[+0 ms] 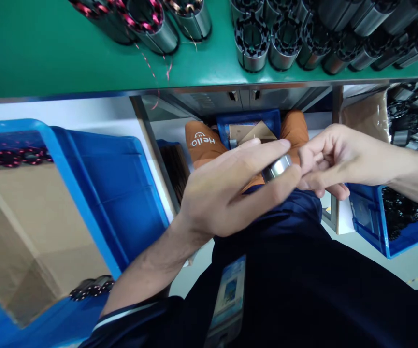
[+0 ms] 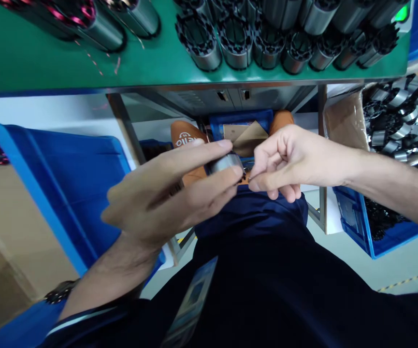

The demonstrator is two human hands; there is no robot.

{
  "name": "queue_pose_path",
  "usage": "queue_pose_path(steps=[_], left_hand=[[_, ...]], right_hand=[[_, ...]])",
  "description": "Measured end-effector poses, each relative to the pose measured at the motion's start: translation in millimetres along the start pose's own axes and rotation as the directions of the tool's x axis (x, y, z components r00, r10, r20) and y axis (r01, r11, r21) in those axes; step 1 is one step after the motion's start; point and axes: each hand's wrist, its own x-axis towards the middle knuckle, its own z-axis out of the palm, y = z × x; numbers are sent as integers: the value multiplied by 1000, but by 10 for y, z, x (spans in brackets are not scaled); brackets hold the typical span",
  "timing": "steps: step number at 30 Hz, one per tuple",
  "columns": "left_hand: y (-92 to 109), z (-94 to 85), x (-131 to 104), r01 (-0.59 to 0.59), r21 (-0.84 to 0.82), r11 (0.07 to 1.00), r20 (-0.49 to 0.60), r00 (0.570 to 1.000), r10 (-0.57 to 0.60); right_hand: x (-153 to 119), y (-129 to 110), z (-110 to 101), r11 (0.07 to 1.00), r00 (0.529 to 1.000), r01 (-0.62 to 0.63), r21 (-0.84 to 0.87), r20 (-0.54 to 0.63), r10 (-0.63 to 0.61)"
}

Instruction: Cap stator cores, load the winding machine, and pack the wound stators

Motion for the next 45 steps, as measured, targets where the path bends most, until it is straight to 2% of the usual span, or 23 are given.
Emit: queue_pose_path(steps=[2, 4, 5, 7, 9, 10, 12, 14, 16, 18, 20, 22, 24, 25, 28, 30, 32, 34, 37, 39, 40, 42, 45], left_hand=[[-12, -22, 9, -75, 74, 994, 9, 997, 75], [-36, -46, 9, -12, 44, 999, 49, 999, 10], [-50, -55, 4, 17, 10, 1000, 58, 998, -18], [-73, -60, -15, -19, -9, 1000, 22, 1000, 19], [-86, -49, -41, -114, 35, 993, -57, 992, 116], [-87, -40, -53, -151, 66, 986, -87, 984, 157], [-80, -25, -69, -210, 134, 968, -96, 970, 224], [-67, -20, -68, -278, 202, 939, -50, 955, 294], [-49, -21, -53, -327, 251, 911, -16, 940, 341], [-29, -25, -31, -267, 229, 936, -22, 960, 279], [-10, -34, -14, -122, 120, 985, 12, 992, 122], [-1, -45, -11, -21, 32, 999, 41, 999, 20], [-12, -47, -22, -57, 35, 998, -14, 998, 57], [-25, -42, -31, -99, 68, 993, -68, 992, 103], [-87, -11, -56, -220, 213, 952, -180, 949, 259], [-129, 7, -62, -322, 265, 909, -148, 918, 368], [-153, 13, -65, -370, 267, 890, -80, 911, 404], [-146, 10, -70, -330, 272, 904, -67, 931, 360], [-97, -7, -84, -160, 214, 964, -72, 981, 179], [-69, -22, -94, -85, 139, 987, -72, 993, 96], [-63, -29, -99, -91, 117, 989, -93, 990, 102], [-71, -33, -108, -139, 129, 982, -154, 975, 158], [-113, 0, -113, -202, 215, 955, -185, 952, 243]], right_hand=[[-62, -88, -2, 979, 992, 34, -200, -113, -57], [-133, -203, -58, 935, 967, 53, -350, -215, -135], [-162, -253, -101, 920, 957, 72, -384, -234, -172], [-189, -304, -187, 939, 952, 97, -331, -245, -185], [-169, -272, -238, 991, 979, 25, -128, -199, -50], [-145, -230, -239, 999, 991, -54, -1, -121, 54], [-85, -126, -190, 965, 974, -226, 135, 64, 219], [-34, -52, -94, 955, 954, -269, 123, 167, 248], [-23, -49, 4, 982, 978, -190, 1, 93, 189], [-57, -116, 62, 981, 994, -108, -163, -27, 105], [-117, -217, 55, 950, 992, -57, -308, -125, 19], [-169, -306, -12, 921, 981, 10, -390, -173, -84], [-185, -342, -104, 937, 971, 66, -342, -196, -140], [-175, -334, -143, 967, 976, 58, -249, -189, -108], [-91, -222, -169, 989, 992, -123, 84, -16, 125], [-30, -126, -109, 963, 969, -228, 145, 130, 210], [-8, -68, -28, 970, 967, -221, 102, 152, 205], [-48, -77, 21, 989, 988, -147, -35, 35, 148], [-181, -193, -36, 959, 989, -73, -274, -142, 34], [-247, -278, -141, 939, 987, -32, -341, -158, -23], [-259, -303, -193, 941, 988, -13, -339, -151, -41], [-234, -300, -256, 975, 993, -17, -222, -114, -9], [-126, -196, -199, 983, 984, -172, 69, 56, 168]])
